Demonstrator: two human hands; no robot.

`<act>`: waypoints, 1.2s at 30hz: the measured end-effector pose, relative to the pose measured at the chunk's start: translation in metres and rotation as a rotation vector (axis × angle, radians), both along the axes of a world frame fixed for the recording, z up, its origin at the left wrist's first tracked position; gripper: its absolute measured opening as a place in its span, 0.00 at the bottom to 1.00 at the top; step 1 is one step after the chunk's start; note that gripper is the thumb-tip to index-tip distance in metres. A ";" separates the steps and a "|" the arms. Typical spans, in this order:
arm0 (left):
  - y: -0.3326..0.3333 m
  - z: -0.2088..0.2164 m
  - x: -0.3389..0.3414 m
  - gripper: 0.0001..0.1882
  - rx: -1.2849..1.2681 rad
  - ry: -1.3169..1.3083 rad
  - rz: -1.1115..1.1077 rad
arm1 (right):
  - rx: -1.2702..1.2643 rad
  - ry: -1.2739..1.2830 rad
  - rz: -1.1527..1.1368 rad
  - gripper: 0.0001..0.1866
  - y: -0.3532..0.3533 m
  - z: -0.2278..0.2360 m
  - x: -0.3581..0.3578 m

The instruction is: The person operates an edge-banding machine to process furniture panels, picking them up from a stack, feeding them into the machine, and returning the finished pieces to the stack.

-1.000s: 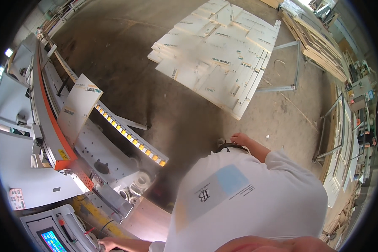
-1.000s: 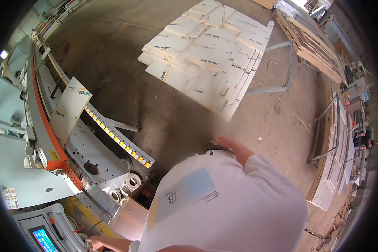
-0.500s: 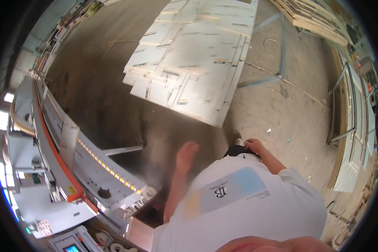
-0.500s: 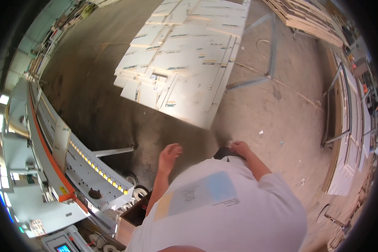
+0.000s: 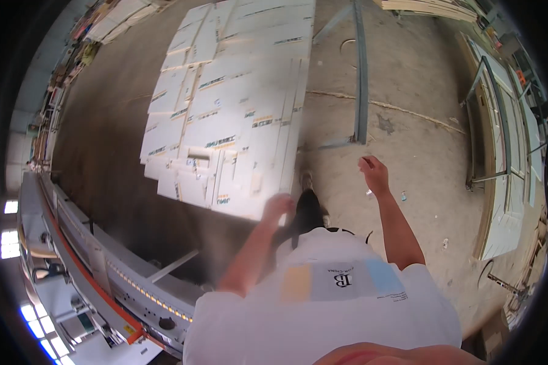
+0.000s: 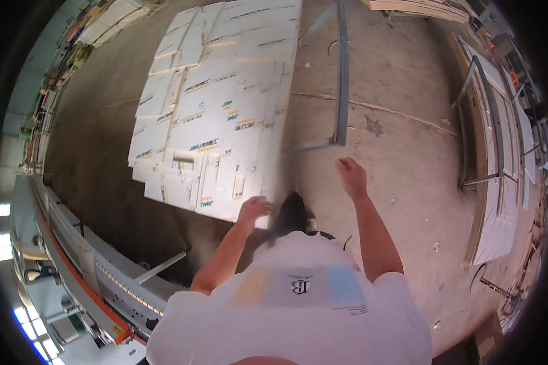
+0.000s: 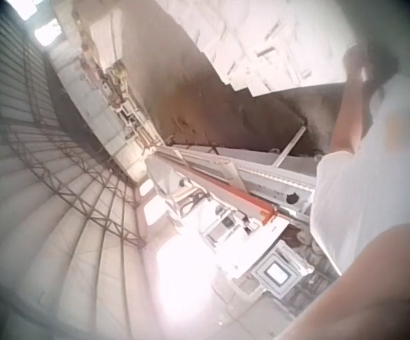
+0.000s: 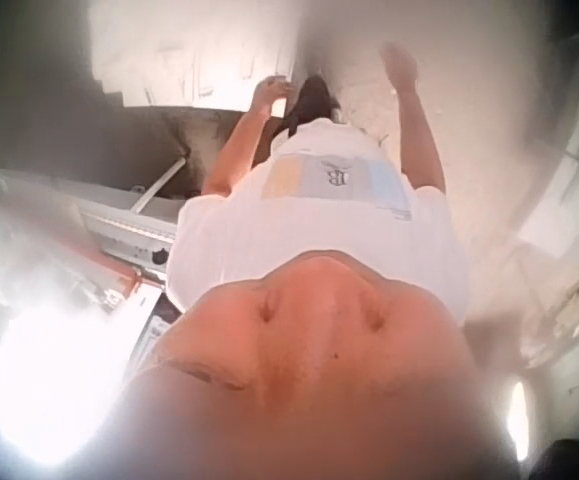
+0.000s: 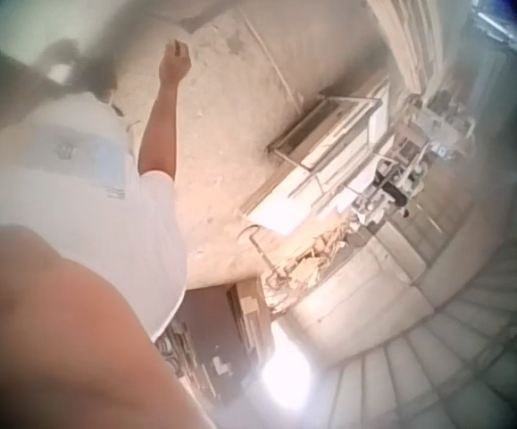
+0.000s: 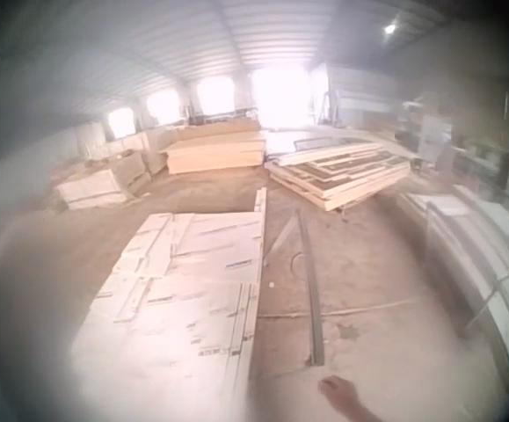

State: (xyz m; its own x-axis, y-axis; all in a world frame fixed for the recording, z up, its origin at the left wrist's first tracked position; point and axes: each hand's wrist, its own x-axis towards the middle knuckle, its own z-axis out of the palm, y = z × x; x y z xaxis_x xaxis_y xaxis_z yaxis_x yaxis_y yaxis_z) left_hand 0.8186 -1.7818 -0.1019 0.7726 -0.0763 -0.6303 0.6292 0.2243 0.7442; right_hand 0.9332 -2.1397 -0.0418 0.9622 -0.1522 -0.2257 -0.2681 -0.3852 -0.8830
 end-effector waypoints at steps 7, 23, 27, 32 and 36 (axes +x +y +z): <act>-0.028 -0.115 0.284 0.15 -0.030 0.003 0.075 | -0.467 -0.249 -0.046 0.24 -0.009 -0.019 0.199; -0.066 -0.429 0.793 0.03 0.568 -0.396 0.052 | -0.609 0.372 -0.362 0.44 0.028 -0.066 0.385; -0.061 -0.462 0.809 0.02 0.149 -0.232 0.361 | -0.562 0.350 -0.329 0.43 0.027 -0.066 0.392; -0.168 -0.322 0.794 0.02 -0.041 0.050 0.405 | -0.584 0.411 -0.410 0.43 0.023 -0.071 0.384; -0.182 -0.290 0.812 0.03 -0.304 0.266 0.613 | -0.581 0.387 -0.396 0.43 0.022 -0.069 0.380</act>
State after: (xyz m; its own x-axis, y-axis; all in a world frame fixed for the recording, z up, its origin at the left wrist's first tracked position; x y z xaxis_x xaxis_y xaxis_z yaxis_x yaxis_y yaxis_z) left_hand 1.6308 -1.9637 -0.3922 0.5562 0.1191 -0.8225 0.4750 0.7666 0.4322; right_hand 1.3134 -2.1181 -0.1103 0.6815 -0.6618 -0.3122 -0.7275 -0.5665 -0.3871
